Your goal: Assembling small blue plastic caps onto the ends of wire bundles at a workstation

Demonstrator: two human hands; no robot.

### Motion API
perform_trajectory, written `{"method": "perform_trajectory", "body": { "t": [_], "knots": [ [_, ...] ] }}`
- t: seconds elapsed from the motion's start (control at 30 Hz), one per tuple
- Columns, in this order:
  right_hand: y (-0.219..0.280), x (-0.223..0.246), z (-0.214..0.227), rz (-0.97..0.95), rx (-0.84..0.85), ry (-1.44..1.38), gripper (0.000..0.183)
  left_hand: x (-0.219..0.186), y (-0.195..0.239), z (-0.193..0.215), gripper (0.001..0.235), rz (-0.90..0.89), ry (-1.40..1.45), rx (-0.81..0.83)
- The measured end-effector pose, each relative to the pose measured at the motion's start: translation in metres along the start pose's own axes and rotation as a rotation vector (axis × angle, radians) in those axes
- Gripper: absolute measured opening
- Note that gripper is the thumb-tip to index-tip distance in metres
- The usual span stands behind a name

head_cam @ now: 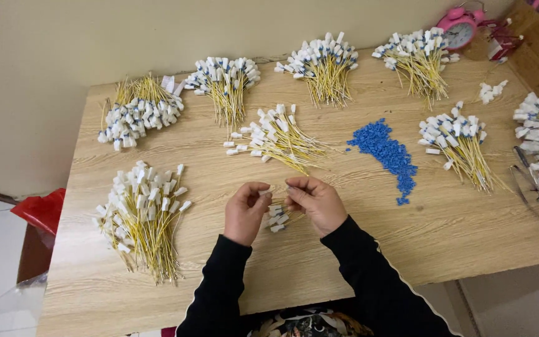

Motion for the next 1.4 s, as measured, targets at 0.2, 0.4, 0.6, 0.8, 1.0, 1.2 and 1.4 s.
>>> {"method": "perform_trajectory", "body": {
  "t": [0.2,0.4,0.6,0.8,1.0,1.2,1.4],
  "knots": [
    [0.011,0.011,-0.011,0.067,-0.002,0.03,0.026,-0.015,0.015,-0.004,0.019,-0.004,0.345,-0.002],
    [0.024,0.028,-0.023,0.139,0.009,0.095,0.026,-0.037,0.022,-0.007,0.026,-0.029,0.43,-0.021],
    [0.03,0.039,-0.031,0.2,0.011,0.19,0.022,-0.035,0.027,-0.019,0.029,0.014,0.486,-0.013],
    [0.035,0.047,-0.037,0.306,0.015,0.279,0.018,-0.05,0.034,-0.024,0.027,0.021,0.548,-0.044],
    [0.045,0.06,-0.048,0.452,0.07,0.436,0.016,-0.056,0.034,-0.027,0.024,0.066,0.602,-0.084],
    [0.044,0.052,-0.049,0.597,0.112,0.495,0.023,-0.045,0.023,-0.034,0.021,0.065,0.571,-0.14],
    [0.044,0.044,-0.049,0.636,0.117,0.499,0.031,-0.042,0.019,-0.038,0.019,0.058,0.502,-0.187]
  ]
}}
Point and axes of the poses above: each hand's wrist, its own y-axis away from the middle knuckle, its own z-axis out of the back of the hand, x = y × z, the point moved 1 cm from there along -y, towards the middle knuckle, and after that the axes turned 14 degrees about -y, right-handed, at the moved point
